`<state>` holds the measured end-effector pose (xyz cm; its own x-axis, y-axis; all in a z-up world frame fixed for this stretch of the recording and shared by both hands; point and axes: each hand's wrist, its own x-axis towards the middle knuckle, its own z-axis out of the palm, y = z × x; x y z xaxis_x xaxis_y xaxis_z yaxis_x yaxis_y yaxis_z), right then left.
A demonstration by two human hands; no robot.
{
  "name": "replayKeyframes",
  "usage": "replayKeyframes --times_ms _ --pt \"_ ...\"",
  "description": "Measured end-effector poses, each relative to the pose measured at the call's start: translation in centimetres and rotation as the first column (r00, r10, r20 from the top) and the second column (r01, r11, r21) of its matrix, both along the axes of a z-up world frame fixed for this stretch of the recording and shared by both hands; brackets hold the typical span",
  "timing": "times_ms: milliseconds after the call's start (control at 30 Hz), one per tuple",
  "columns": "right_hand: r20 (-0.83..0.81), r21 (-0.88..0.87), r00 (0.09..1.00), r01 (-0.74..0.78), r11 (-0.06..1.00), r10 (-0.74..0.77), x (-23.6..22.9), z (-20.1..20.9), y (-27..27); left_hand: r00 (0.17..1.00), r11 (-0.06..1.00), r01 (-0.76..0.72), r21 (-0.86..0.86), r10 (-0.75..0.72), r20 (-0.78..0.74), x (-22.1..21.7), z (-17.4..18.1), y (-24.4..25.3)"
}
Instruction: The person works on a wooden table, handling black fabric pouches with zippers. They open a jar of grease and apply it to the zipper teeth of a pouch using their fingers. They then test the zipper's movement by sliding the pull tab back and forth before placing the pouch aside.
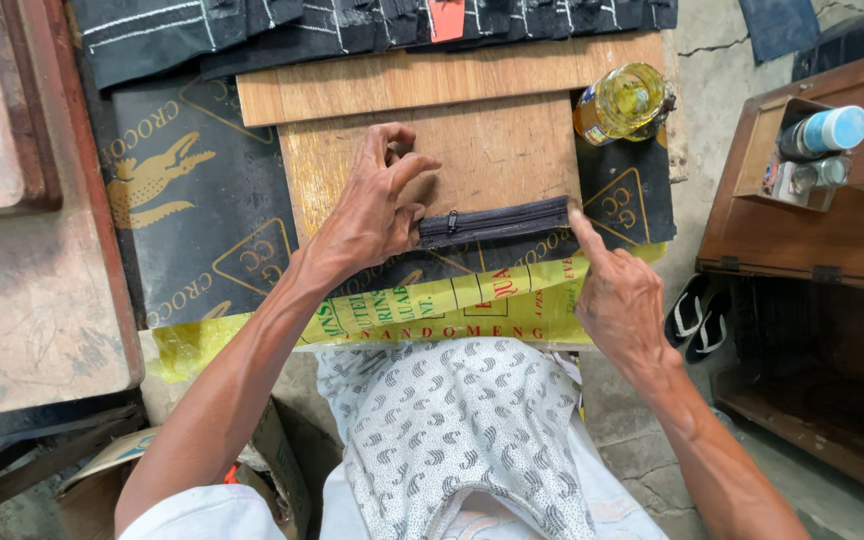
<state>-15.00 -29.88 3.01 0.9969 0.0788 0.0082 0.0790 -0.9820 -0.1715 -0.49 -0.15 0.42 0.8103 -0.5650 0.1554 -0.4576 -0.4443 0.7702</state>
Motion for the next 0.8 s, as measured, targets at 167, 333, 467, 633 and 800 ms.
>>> replayKeyframes --times_ms 167,333,467,633,800 --pt "-0.040 0.009 0.999 -0.021 1.000 0.021 0.1 -1.1 0.6 1.000 1.000 0.003 0.009 -0.003 -0.028 0.0 0.2 0.0" --pt "-0.024 0.019 1.000 0.014 1.000 -0.013 -1.1 -1.3 0.9 1.000 1.000 -0.006 0.002 0.006 -0.017 -0.1 0.2 0.0" --pt "-0.037 -0.052 0.999 0.001 0.999 -0.002 -1.2 -1.5 2.0 1.000 1.000 0.004 -0.005 -0.004 -0.025 0.0 0.2 0.1" --pt "0.006 0.009 0.991 -0.134 0.991 0.134 -1.2 -2.1 4.4 1.000 1.000 0.004 -0.008 -0.004 -0.019 0.1 -0.1 0.2" --pt "-0.052 -0.001 0.981 -0.188 0.982 0.188 -0.8 -1.8 6.5 1.000 1.000 0.019 0.010 -0.019 0.006 0.3 -0.2 0.3"
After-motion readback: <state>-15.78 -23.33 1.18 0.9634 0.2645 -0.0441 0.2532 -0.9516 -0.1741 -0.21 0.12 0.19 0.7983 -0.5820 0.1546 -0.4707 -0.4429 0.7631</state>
